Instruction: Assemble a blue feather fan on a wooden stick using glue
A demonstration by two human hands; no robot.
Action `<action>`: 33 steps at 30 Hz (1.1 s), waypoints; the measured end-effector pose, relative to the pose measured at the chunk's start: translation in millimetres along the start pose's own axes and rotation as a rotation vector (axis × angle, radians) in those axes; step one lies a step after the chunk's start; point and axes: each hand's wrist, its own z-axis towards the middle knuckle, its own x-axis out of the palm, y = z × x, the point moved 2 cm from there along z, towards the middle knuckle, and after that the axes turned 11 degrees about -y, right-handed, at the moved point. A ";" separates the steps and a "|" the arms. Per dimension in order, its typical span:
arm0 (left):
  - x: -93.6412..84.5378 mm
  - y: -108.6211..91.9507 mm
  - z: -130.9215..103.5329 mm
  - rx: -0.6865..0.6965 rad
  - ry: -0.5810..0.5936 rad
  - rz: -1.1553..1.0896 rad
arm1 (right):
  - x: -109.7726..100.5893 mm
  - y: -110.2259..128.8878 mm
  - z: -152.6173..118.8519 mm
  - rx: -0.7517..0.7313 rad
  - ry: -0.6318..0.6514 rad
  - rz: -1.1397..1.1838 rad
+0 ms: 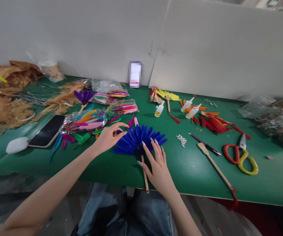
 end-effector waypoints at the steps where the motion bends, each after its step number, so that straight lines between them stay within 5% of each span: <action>1: -0.2 -0.3 0.3 -0.004 0.004 -0.005 | 0.0 -0.1 -0.1 -0.001 -0.002 0.001; 15: -4.5 -5.1 2.2 -0.066 -0.013 -0.131 | -1.1 0.7 0.7 0.002 -0.003 0.007; 33: -2.6 -0.7 2.0 0.025 -0.020 0.015 | -0.5 -0.1 0.1 -0.004 -0.012 0.008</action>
